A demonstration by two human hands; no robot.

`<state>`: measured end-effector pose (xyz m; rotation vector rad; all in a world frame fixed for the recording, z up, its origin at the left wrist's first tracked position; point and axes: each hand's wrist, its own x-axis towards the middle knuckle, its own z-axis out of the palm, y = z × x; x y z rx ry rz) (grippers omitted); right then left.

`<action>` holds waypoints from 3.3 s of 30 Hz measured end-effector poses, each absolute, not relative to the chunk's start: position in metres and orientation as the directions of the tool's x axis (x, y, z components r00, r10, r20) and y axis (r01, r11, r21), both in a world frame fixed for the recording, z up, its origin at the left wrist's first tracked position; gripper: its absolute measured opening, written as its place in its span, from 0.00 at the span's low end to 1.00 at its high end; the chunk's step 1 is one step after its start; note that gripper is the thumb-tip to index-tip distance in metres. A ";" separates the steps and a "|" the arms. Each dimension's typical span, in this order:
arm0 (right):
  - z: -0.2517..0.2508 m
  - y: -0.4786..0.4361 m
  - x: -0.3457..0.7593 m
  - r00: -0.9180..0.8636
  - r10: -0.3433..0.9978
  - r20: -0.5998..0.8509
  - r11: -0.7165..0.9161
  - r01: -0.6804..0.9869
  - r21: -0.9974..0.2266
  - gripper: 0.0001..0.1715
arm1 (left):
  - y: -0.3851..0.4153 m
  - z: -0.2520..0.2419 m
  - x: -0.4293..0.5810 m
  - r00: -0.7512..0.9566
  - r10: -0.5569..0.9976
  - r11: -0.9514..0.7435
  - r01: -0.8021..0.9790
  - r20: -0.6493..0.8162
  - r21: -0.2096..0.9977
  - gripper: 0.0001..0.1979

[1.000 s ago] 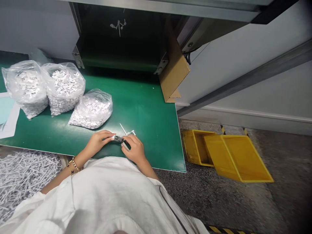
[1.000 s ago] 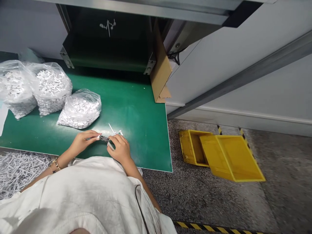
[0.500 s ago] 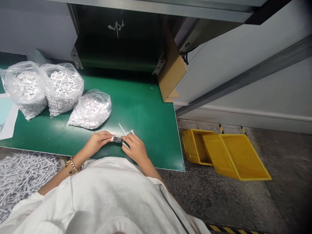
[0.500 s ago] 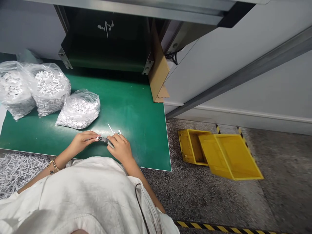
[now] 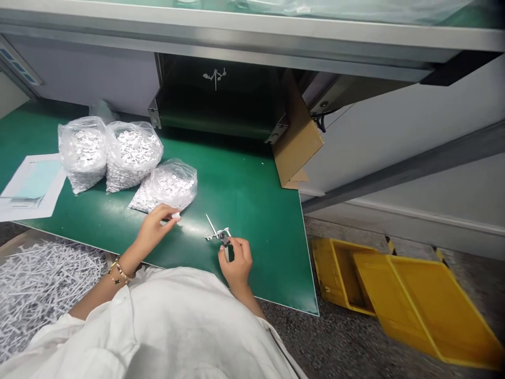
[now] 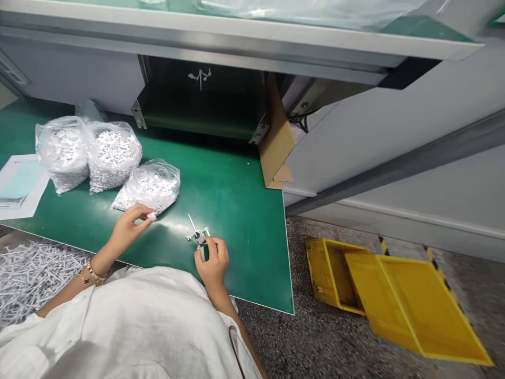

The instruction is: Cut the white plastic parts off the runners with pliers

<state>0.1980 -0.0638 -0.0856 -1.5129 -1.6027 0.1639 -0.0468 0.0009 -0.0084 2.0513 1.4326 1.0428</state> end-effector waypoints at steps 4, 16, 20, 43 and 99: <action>-0.089 -0.066 0.197 0.170 0.862 0.477 0.225 0.715 -0.662 0.14 | 0.010 0.003 -0.058 0.069 0.923 -0.332 0.643 0.379 0.690 0.09; -0.099 -0.058 0.198 -0.159 0.912 0.378 0.342 0.803 -0.488 0.21 | 0.022 0.028 -0.082 -0.095 0.842 -0.260 0.791 0.531 0.554 0.11; -0.099 -0.057 0.198 -0.259 0.896 0.362 0.406 0.809 -0.426 0.24 | 0.029 0.037 -0.100 -0.197 0.759 -0.218 0.820 0.620 0.528 0.11; -0.094 -0.054 0.198 -0.281 0.890 0.358 0.429 0.781 -0.454 0.20 | 0.102 0.071 -0.201 -0.453 0.589 0.096 0.861 0.669 0.499 0.20; -0.087 -0.056 0.203 0.094 0.871 0.482 0.331 0.613 -0.718 0.10 | -0.014 -0.076 -0.005 0.658 0.734 -0.664 0.640 0.171 0.388 0.15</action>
